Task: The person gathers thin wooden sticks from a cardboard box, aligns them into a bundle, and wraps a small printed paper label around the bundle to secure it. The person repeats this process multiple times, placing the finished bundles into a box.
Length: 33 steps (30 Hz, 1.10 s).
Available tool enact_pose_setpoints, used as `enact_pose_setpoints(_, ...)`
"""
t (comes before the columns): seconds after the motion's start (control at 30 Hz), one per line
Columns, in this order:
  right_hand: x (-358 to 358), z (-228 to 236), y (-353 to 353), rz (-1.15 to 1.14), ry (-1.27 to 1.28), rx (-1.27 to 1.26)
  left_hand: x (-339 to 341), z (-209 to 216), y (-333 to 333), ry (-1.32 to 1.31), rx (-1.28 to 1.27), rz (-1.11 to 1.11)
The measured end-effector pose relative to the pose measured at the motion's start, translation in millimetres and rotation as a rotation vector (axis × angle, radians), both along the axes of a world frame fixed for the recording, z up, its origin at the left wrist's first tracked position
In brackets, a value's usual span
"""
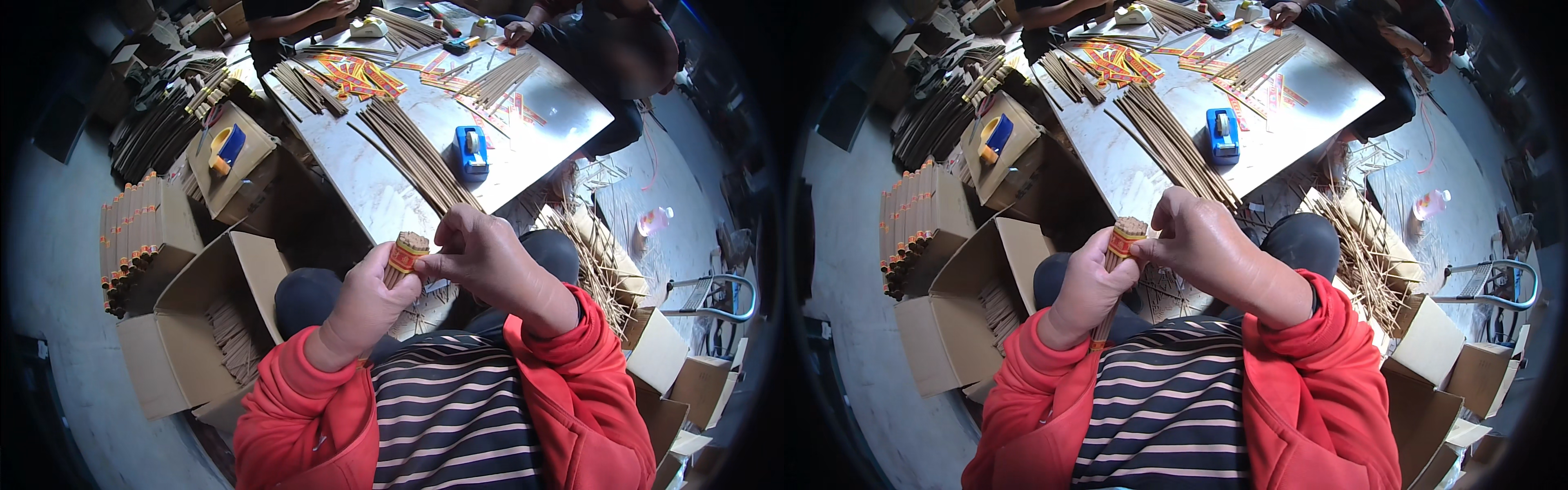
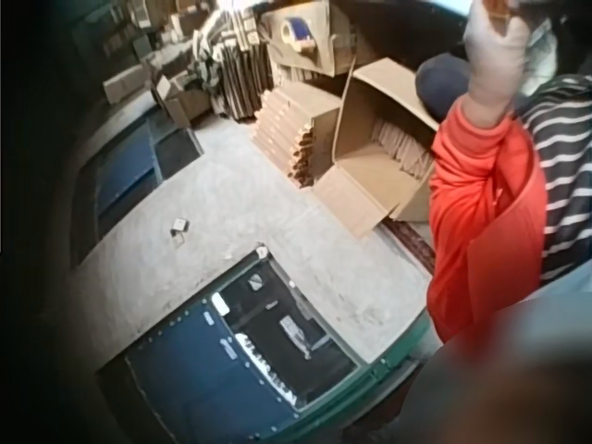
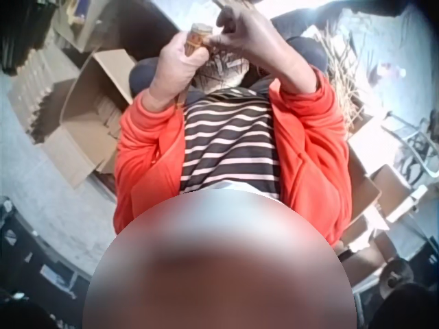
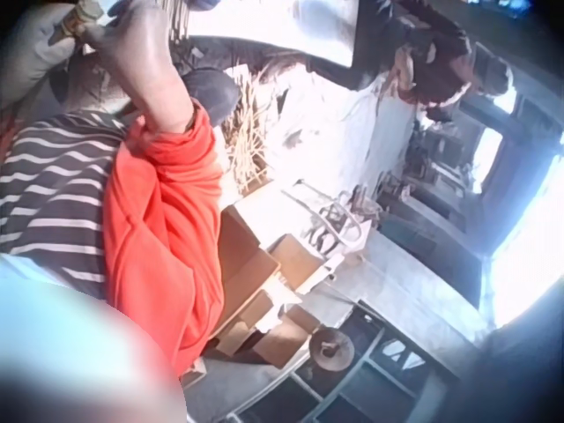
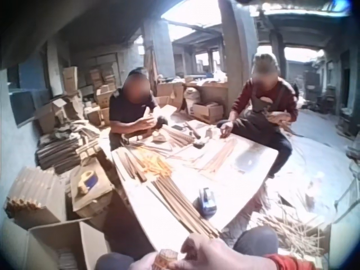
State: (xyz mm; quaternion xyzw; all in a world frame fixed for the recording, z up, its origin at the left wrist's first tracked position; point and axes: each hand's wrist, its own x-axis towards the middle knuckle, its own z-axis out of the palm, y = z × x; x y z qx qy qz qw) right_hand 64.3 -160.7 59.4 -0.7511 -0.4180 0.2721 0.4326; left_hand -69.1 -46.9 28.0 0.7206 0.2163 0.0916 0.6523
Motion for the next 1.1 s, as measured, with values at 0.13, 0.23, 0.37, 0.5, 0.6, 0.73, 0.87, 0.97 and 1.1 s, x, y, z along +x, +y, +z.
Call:
enact_pose_setpoints(0.13,7,0,-2,0.069,0.126,0.037,-1,7,3,0.023,-0.183,-0.060)
enact_pose_setpoints(0.23,12,-8,-3,0.142,0.130,0.128,-2,11,9,0.042,-0.338,-0.143)
enact_pose_setpoints(0.37,17,-22,-3,0.222,0.200,0.226,-4,12,13,0.031,-0.425,-0.236)
enact_pose_setpoints(0.5,20,-29,-1,0.273,0.209,0.327,-2,5,16,-0.085,-0.528,-0.292)
enact_pose_setpoints(0.6,25,-40,3,0.338,0.236,0.426,-2,10,13,-0.063,-0.533,-0.294)
enact_pose_setpoints(0.73,26,-45,6,0.406,0.301,0.518,-2,5,17,-0.091,-0.590,-0.386)
enact_pose_setpoints(0.87,21,-42,4,0.423,0.374,0.565,-4,4,19,-0.125,-0.730,-0.457)
enact_pose_setpoints(0.97,21,-40,0,0.451,0.412,0.554,-3,6,16,-0.124,-0.818,-0.474)
enact_pose_setpoints(1.1,21,-31,-9,0.504,0.381,0.592,-2,7,12,-0.149,-0.912,-0.543)
